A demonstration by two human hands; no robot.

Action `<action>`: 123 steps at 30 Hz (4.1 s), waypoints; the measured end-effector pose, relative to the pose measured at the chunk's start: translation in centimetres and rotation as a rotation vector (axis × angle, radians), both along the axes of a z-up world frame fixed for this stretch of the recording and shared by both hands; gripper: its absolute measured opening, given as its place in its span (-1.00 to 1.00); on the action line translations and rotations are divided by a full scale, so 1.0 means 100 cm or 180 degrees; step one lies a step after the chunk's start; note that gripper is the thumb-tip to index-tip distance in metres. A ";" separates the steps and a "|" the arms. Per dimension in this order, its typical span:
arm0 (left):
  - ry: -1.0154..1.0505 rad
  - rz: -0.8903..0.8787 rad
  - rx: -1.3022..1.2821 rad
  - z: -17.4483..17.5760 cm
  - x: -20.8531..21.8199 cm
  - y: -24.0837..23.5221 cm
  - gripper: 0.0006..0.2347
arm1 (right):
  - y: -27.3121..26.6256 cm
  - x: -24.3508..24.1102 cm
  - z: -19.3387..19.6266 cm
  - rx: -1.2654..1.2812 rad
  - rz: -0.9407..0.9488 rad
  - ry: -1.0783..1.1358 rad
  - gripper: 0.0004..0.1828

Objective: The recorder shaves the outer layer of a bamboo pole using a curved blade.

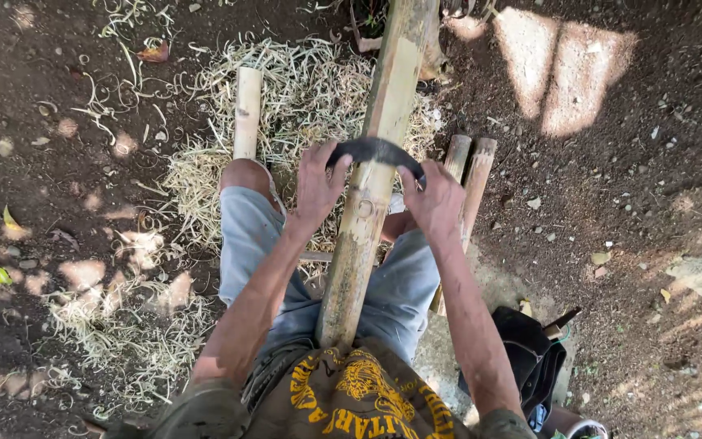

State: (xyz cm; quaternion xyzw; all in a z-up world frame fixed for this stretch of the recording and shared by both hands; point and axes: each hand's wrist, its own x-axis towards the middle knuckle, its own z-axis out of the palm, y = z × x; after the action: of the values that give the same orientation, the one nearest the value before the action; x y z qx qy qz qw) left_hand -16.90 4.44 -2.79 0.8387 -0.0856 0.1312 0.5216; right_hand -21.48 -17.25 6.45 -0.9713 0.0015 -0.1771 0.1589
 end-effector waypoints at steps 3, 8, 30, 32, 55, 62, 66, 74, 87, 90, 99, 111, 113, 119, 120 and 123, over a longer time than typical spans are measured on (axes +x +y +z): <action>0.0652 -0.0233 -0.0011 0.023 -0.032 0.018 -0.62 | 0.014 -0.024 0.019 -0.0077 -0.0186 0.0578 -0.62; 0.0563 -0.0257 0.0051 0.039 -0.034 0.025 -0.71 | 0.009 -0.020 0.017 0.0123 -0.0136 0.0855 -0.60; 0.0603 -0.0451 -0.0787 0.000 0.223 -0.067 -0.70 | -0.055 0.216 0.031 -0.0529 -0.0421 0.0685 -0.61; 0.0617 -0.0383 -0.1017 -0.007 0.222 -0.071 -0.70 | -0.058 0.209 0.025 -0.0561 -0.0329 0.0530 -0.59; 0.0542 -0.0270 -0.0392 0.018 -0.002 0.002 -0.73 | 0.008 -0.003 0.017 -0.0367 0.0038 -0.0199 -0.63; 0.0998 -0.0353 -0.0233 0.035 -0.060 0.029 -0.70 | 0.016 -0.043 0.028 0.0109 -0.0234 0.0955 -0.62; 0.0495 -0.0152 0.0124 0.068 -0.080 0.058 -0.62 | 0.008 -0.067 0.007 0.0365 -0.0232 0.1092 -0.63; 0.2415 -0.1107 -0.1644 0.031 -0.152 0.048 -0.24 | 0.007 -0.114 -0.073 0.3039 -0.1215 0.0253 -0.71; 0.2239 -0.0573 -0.1501 0.103 -0.180 0.018 -0.21 | 0.016 -0.136 -0.062 0.4094 -0.1757 0.0040 -0.66; 0.2137 -0.0522 -0.1234 0.090 -0.178 0.008 -0.21 | 0.013 -0.135 -0.065 0.3839 -0.1522 -0.0029 -0.60; 0.1699 -0.0504 -0.1219 0.079 -0.167 0.011 -0.20 | 0.006 -0.080 -0.055 0.2581 -0.0814 -0.0680 -0.60; -0.1141 -0.0286 0.0992 0.091 0.097 -0.029 -0.70 | -0.027 0.063 -0.057 0.1313 -0.0835 -0.0244 -0.57; -0.0536 -0.0430 0.1135 0.058 0.138 -0.040 -0.72 | -0.041 0.093 -0.061 0.1165 -0.0762 -0.0030 -0.53; 0.0214 -0.0285 0.0928 0.043 0.206 -0.061 -0.78 | -0.057 0.170 -0.020 0.0723 -0.0543 0.0418 -0.50; 0.0158 -0.0193 0.0821 0.043 0.217 -0.064 -0.79 | -0.060 0.182 -0.015 0.0601 -0.0550 0.0381 -0.55; 0.0197 -0.0029 0.0993 0.030 0.232 -0.067 -0.80 | -0.058 0.195 -0.008 0.0743 -0.0574 0.0363 -0.61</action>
State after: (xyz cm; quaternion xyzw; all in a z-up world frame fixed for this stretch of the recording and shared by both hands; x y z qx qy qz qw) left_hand 6.31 -2.31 0.22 0.9127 -0.0926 0.0881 0.3881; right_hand -1.93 -23.07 5.61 -0.9506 0.1182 -0.1337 0.2539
